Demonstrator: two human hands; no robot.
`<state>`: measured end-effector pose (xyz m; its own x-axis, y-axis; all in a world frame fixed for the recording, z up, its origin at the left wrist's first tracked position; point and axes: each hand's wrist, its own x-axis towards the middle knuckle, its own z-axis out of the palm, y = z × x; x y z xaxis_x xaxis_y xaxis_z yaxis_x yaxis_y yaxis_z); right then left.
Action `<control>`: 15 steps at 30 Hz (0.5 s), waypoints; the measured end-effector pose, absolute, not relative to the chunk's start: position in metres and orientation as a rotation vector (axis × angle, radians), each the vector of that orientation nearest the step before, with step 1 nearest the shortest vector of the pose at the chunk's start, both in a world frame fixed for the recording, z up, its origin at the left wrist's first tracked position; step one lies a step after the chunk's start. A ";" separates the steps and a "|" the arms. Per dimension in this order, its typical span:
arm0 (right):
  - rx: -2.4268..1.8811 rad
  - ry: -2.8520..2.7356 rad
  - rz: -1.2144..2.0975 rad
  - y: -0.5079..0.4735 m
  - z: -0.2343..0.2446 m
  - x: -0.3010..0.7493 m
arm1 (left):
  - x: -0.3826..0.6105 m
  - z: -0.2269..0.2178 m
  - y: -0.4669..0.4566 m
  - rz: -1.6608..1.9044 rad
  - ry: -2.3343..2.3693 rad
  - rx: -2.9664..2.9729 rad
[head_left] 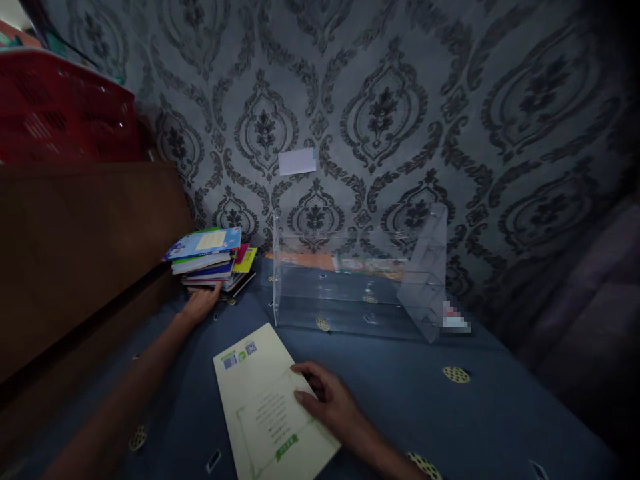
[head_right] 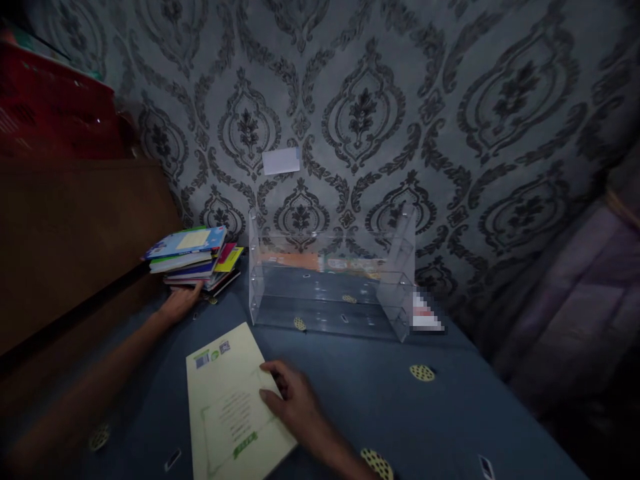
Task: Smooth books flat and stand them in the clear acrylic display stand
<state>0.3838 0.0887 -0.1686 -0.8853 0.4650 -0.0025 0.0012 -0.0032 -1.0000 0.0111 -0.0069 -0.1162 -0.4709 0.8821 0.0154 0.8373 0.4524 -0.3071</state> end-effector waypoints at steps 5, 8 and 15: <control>-0.506 -1.995 1.923 0.088 -0.169 0.385 | 0.008 -0.117 0.006 0.387 -2.552 -1.467; -0.505 -1.995 1.935 0.088 -0.167 0.386 | 0.009 -0.115 0.013 0.384 -2.564 -1.449; -0.535 -1.983 1.887 0.085 -0.162 0.384 | 0.023 -0.097 0.008 0.395 -2.580 -1.439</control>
<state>0.3835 0.0847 -0.1615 -0.8672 0.4979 -0.0058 0.0305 0.0416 -0.9987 0.0227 0.0080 -0.0970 -0.5240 0.8517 0.0115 0.8093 0.5020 -0.3051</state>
